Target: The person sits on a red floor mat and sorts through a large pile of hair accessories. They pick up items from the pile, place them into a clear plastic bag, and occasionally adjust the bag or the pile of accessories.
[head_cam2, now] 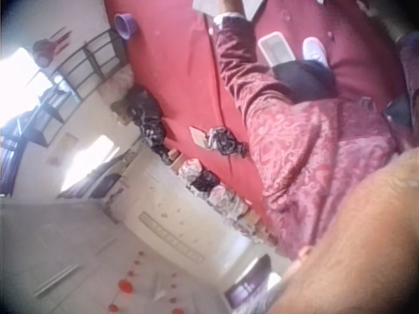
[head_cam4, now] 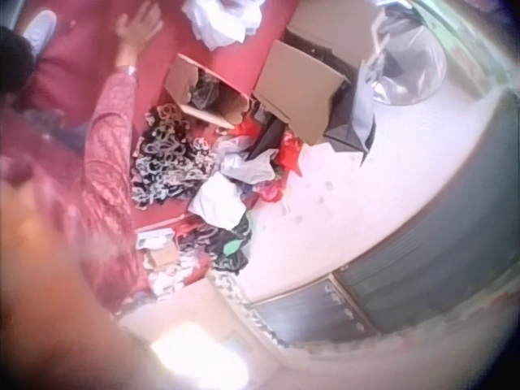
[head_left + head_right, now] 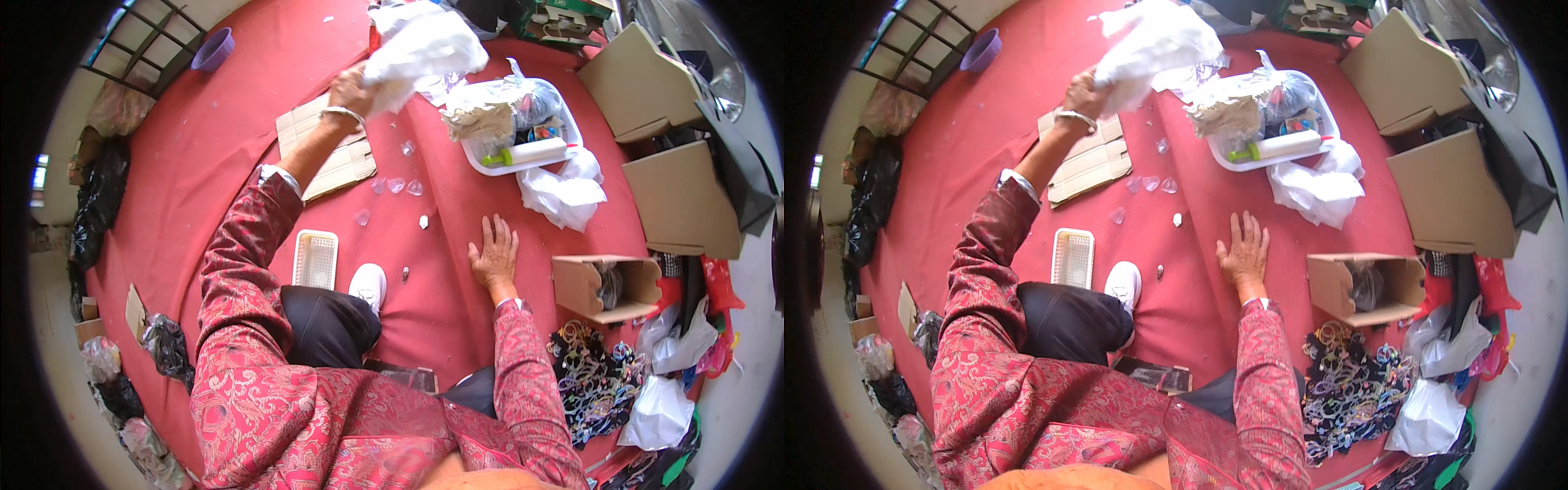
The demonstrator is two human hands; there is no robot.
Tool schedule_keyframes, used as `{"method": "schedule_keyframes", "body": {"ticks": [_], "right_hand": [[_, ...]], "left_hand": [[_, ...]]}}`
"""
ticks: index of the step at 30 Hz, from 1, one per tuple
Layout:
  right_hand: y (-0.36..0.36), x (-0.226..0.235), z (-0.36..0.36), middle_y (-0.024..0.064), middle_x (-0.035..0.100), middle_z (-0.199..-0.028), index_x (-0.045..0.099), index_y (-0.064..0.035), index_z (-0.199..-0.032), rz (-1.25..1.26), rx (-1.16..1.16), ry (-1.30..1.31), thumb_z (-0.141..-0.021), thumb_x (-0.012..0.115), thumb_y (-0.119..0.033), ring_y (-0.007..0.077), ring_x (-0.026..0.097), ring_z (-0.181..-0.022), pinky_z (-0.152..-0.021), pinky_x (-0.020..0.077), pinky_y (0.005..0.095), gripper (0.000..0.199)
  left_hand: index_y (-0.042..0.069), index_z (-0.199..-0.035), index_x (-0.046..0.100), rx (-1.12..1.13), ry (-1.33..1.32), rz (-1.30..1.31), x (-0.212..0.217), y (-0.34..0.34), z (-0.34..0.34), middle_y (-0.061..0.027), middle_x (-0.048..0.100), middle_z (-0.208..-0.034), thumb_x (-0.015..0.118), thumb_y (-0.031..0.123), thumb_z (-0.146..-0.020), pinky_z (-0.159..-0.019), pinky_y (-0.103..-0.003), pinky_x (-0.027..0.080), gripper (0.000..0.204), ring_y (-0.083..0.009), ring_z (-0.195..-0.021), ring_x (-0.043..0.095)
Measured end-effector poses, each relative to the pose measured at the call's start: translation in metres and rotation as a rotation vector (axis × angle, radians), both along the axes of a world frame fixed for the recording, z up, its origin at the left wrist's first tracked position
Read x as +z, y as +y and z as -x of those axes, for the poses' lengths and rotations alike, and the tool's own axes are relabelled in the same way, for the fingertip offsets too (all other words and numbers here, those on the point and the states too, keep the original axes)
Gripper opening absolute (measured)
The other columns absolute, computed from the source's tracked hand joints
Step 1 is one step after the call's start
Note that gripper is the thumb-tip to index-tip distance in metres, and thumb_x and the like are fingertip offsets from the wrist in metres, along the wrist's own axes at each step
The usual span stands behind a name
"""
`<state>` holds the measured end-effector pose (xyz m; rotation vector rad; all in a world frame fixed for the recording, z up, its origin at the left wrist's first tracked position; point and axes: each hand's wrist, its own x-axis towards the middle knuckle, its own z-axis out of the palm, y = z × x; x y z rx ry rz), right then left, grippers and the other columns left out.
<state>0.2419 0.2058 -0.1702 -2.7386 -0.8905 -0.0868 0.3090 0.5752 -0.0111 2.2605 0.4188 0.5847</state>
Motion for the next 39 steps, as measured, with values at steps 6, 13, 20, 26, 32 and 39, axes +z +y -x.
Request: {"method": "schedule_keyframes", "body": {"ticks": [6,13,20,26,32,39], "right_hand": [[-0.009,0.016,0.027,0.0172,0.028,-0.136,0.037,-0.0091,-0.128,-0.580,-0.234,0.605,-0.079,0.053,-0.050,0.0339,0.028,-0.124,-0.099,0.0191,0.0552,0.066],[-0.057,0.151,0.073,0.0137,0.047,-0.121,0.037,-0.0065,-0.125,-1.921,0.018,1.545,-0.083,0.054,-0.036,0.0271,0.044,-0.113,-0.093,0.0373,0.0456,0.054],[-0.117,0.118,0.065,0.0133,0.056,-0.106,0.045,0.0025,-0.115,-2.124,-0.350,1.236,-0.084,0.050,-0.010,0.0255,0.055,-0.096,-0.088,0.0428,0.0383,0.034],[-0.106,0.121,0.073,0.0143,0.059,-0.097,0.048,0.0044,-0.110,-2.088,-0.393,1.195,-0.081,0.055,-0.018,0.0225,0.058,-0.089,-0.084,0.0457,0.0349,0.037],[-0.095,0.162,0.075,0.0067,0.059,-0.095,0.051,0.0024,-0.108,-1.701,-0.466,1.018,-0.082,0.057,-0.029,0.0148,0.054,-0.086,-0.079,0.0434,0.0297,0.041],[-0.090,0.212,0.072,0.0078,0.056,-0.095,0.057,0.0037,-0.094,-1.877,-0.640,0.753,-0.079,0.058,-0.007,0.0158,0.055,-0.081,-0.073,0.0479,0.0306,0.019]], "left_hand": [[0.006,-0.090,0.056,-0.283,0.194,-0.540,0.011,-0.135,0.074,-0.0142,0.062,-0.075,0.058,0.019,-0.075,-0.060,-0.038,0.050,0.020,-0.0294,-0.070,0.062],[0.000,-0.096,0.050,-0.533,0.290,-0.592,0.035,-0.284,0.171,-0.0160,0.052,-0.099,0.050,0.010,-0.073,-0.073,-0.039,0.048,0.025,-0.0325,-0.095,0.052],[0.001,-0.118,0.045,-0.798,0.252,-0.476,0.040,-0.355,0.209,-0.0218,0.047,-0.116,0.057,0.036,-0.075,-0.087,-0.038,0.042,0.056,-0.0339,-0.103,0.051],[0.007,-0.126,0.036,-0.486,0.158,0.743,0.052,-0.295,0.155,-0.0134,0.052,-0.113,0.065,0.031,-0.077,-0.083,-0.030,0.043,0.062,-0.0233,-0.102,0.053],[0.001,-0.120,0.045,-0.705,0.626,1.048,0.028,-0.296,0.136,-0.0128,0.055,-0.109,0.067,0.025,-0.074,-0.081,-0.042,0.044,0.056,-0.0237,-0.095,0.056],[-0.004,-0.095,0.059,-0.369,0.541,1.213,0.022,-0.295,0.130,-0.0131,0.062,-0.088,0.065,0.005,-0.071,-0.073,-0.035,0.048,0.026,-0.0230,-0.076,0.061]]}}
